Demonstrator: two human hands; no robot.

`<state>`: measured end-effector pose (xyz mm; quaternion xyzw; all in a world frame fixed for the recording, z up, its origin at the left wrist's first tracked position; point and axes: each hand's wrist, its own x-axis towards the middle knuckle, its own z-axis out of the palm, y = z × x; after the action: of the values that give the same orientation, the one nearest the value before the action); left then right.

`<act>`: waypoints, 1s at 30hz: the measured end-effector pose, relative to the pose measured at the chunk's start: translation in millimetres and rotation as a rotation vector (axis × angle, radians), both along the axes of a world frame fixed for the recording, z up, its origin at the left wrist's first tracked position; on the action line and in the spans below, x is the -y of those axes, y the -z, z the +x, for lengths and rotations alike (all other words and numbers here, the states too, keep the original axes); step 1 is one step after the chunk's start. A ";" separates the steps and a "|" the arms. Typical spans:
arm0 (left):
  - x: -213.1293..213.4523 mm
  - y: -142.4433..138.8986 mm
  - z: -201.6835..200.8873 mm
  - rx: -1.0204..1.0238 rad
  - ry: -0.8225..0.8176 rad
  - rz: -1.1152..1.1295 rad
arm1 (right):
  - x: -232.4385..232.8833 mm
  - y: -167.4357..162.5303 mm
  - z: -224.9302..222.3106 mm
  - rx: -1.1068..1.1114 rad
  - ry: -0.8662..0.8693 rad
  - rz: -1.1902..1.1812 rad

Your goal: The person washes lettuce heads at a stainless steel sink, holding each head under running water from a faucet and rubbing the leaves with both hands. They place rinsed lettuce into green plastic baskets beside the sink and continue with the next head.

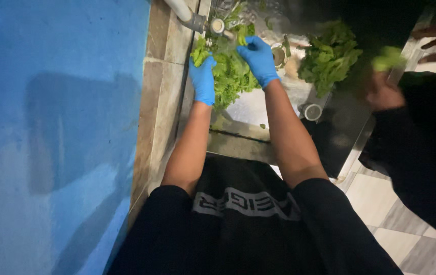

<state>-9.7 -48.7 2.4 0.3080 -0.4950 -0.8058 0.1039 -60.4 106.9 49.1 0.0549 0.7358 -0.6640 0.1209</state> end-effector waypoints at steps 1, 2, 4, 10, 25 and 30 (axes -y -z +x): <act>-2.5 0.5 0.4 0.040 0.026 0.004 | 2.9 -1.3 2.0 -0.137 0.009 0.138; -5.1 1.3 -0.1 0.012 0.088 0.070 | 5.6 -1.4 4.9 -0.280 0.015 0.276; -9.3 1.1 -4.4 -0.049 0.207 0.204 | 12.8 -8.6 13.8 -0.492 -0.034 0.515; -12.9 -8.4 -30.0 -0.054 0.154 1.013 | 19.7 -38.4 52.3 -0.746 -0.199 0.723; -37.8 5.1 -36.0 -0.147 0.114 0.895 | -15.6 3.9 44.1 0.221 0.094 -0.217; -42.4 -9.3 -34.5 -0.129 0.081 0.998 | -19.6 -14.0 43.4 0.063 0.147 0.068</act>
<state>-44.2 -6.3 11.7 0.2502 -0.0536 -0.9650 -0.0571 -17.0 126.6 63.2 0.1336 0.7476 -0.6438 0.0932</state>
